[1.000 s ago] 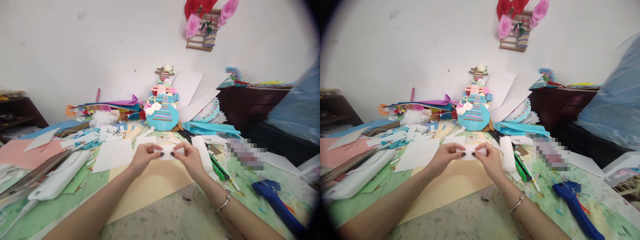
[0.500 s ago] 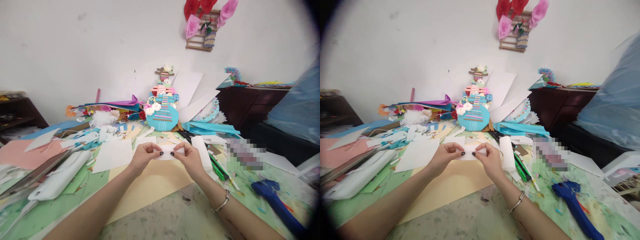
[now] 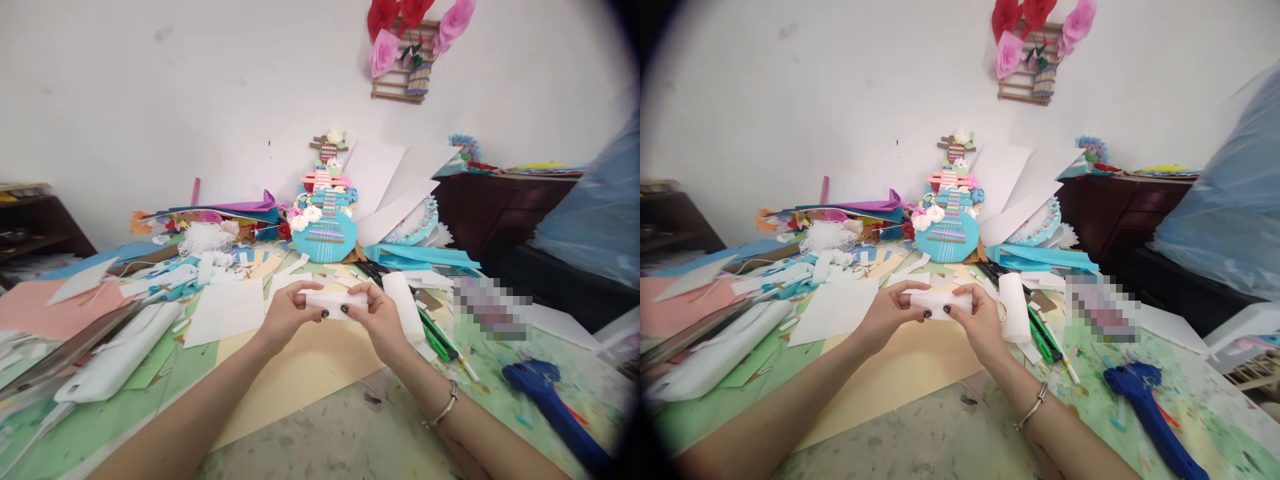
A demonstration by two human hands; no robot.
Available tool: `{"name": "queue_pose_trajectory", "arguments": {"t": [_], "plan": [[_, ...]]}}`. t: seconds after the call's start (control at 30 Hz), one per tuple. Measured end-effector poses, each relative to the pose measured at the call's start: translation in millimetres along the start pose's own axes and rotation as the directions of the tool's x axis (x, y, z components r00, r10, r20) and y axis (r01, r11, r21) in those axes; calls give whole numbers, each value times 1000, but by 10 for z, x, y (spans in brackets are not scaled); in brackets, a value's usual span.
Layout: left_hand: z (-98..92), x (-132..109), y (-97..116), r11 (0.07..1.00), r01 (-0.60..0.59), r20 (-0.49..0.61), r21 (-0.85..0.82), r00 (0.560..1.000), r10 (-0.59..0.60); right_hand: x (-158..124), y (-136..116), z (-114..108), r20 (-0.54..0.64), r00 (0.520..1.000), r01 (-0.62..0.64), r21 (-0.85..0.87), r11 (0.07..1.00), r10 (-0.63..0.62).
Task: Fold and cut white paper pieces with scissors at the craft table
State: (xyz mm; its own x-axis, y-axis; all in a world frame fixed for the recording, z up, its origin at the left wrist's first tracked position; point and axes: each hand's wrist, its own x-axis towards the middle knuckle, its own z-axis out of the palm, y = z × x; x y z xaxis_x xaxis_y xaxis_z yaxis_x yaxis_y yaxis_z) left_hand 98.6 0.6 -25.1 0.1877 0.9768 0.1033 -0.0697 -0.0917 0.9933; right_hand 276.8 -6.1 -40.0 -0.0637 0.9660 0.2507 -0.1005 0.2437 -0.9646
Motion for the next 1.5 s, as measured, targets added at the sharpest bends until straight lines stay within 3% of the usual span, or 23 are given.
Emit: {"name": "queue_pose_trajectory", "arguments": {"t": [0.23, 0.43, 0.63, 0.87, 1.27, 1.5], "plan": [[50, -28, 5, 1000, -16, -15, -25, 1000, 16, -28, -78, 23, -19, 998, 51, -252, 966, -58], [43, -31, -35, 999, -7, -2, -43, 1000, 7, -20, -108, 24, -12, 999, 45, -312, 949, -51], [24, -33, -29, 996, 50, -2, -80, 999, -50, -22, -146, 36, 6, 999, -43, -253, 967, 46], [-6, -15, -31, 993, 92, -27, -69, 995, -94, 9, -160, -12, 18, 997, -64, -232, 971, 70], [-61, 41, 24, 969, 118, -12, -215, 992, -124, 102, -237, -187, 111, 980, -155, -104, 982, 167], [-124, 60, -6, 985, 117, -44, -129, 991, -123, 121, -233, -213, 96, 978, -176, -106, 979, 186]]}}
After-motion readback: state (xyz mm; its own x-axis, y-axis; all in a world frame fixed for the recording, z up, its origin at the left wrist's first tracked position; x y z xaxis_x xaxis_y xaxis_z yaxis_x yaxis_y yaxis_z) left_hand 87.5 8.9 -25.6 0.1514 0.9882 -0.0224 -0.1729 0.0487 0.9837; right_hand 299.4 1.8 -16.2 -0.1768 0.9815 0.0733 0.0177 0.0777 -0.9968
